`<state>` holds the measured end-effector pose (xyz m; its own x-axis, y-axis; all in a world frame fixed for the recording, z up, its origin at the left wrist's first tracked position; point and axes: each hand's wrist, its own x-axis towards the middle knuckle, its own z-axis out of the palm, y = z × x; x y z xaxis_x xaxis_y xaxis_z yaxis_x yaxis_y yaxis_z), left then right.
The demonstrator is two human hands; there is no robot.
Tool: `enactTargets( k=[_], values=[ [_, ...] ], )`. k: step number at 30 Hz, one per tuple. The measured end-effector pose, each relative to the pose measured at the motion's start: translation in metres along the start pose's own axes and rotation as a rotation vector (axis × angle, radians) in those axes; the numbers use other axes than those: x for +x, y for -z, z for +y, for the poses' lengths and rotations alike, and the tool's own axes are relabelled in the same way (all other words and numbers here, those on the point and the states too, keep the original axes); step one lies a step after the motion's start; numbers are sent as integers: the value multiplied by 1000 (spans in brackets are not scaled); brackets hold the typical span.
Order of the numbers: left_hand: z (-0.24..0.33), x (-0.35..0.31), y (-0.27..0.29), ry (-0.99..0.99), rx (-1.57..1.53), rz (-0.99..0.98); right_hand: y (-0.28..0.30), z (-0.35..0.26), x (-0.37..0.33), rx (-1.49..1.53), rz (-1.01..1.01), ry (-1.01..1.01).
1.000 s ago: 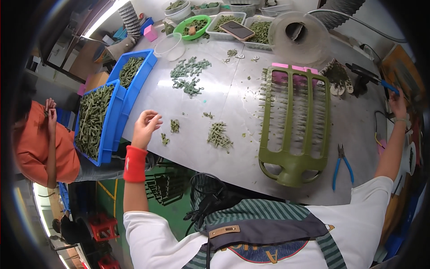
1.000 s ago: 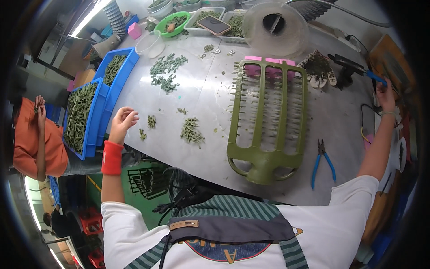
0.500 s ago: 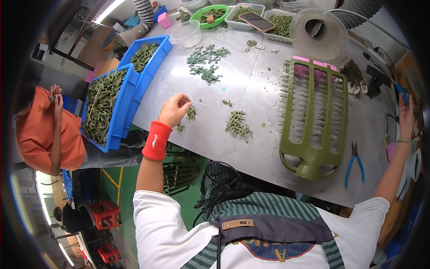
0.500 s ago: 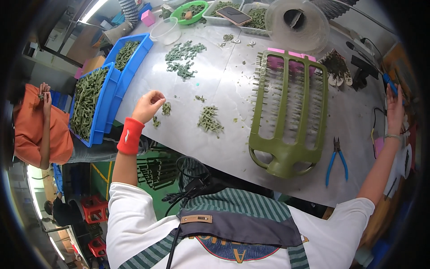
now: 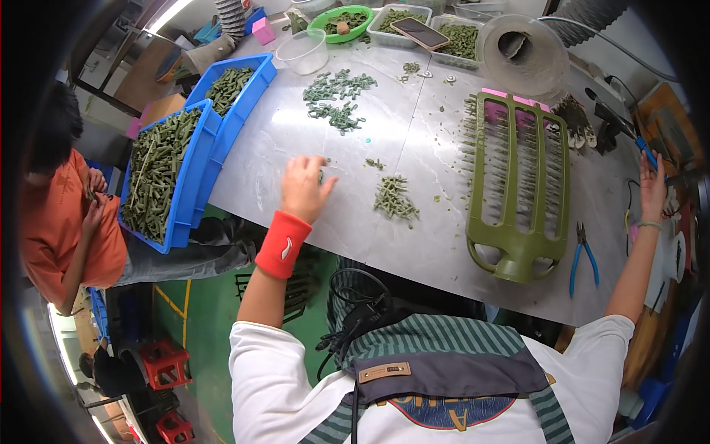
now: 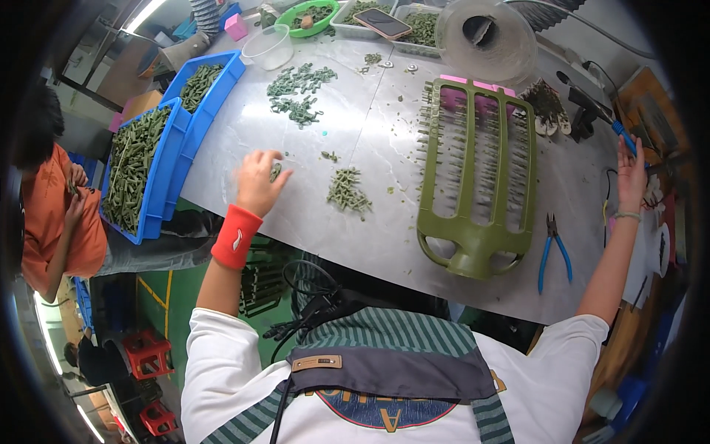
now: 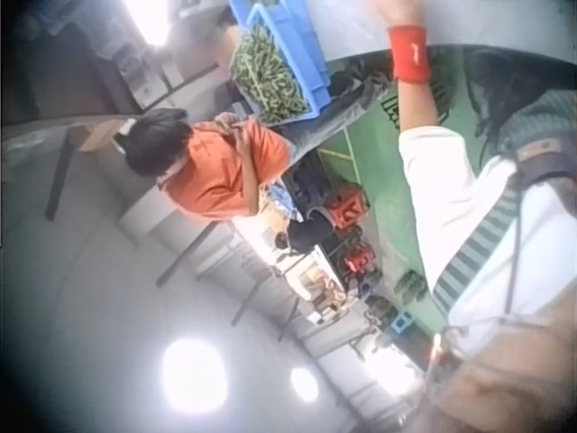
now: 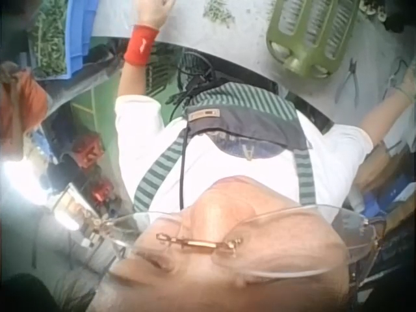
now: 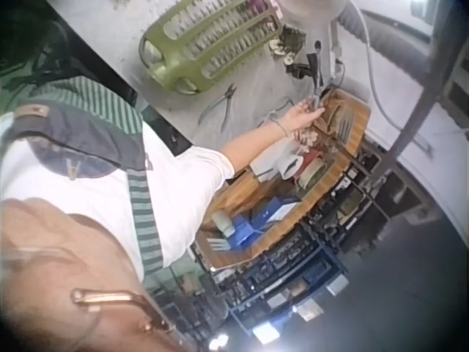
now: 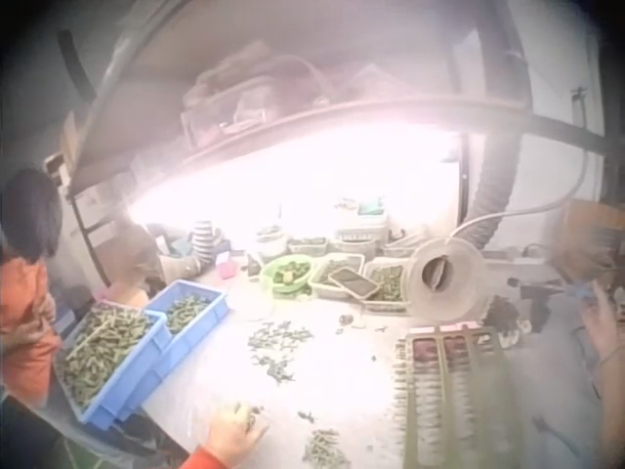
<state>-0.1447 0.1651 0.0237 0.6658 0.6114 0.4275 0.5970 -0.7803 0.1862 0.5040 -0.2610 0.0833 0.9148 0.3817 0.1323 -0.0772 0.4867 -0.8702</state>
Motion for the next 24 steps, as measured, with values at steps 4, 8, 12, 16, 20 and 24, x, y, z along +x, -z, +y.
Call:
enactTargets(
  k=[4,8,12,16,20,24],
  values=[
    [41,12,-6,25,-517,-319,-19,6,-13,22,48,-21],
    [55,30,-11,21,-584,-577,-25,6,-20,19,51,-17],
    [55,34,-11,-36,-476,-610,-31,7,-25,14,47,-8],
    [53,33,-13,-39,-489,-596,-25,8,-26,16,33,-5],
    [46,36,-14,-95,-461,-575,-22,11,-28,31,19,-5],
    [24,55,-22,89,-529,-583,-35,14,-38,33,99,18]
  ],
)
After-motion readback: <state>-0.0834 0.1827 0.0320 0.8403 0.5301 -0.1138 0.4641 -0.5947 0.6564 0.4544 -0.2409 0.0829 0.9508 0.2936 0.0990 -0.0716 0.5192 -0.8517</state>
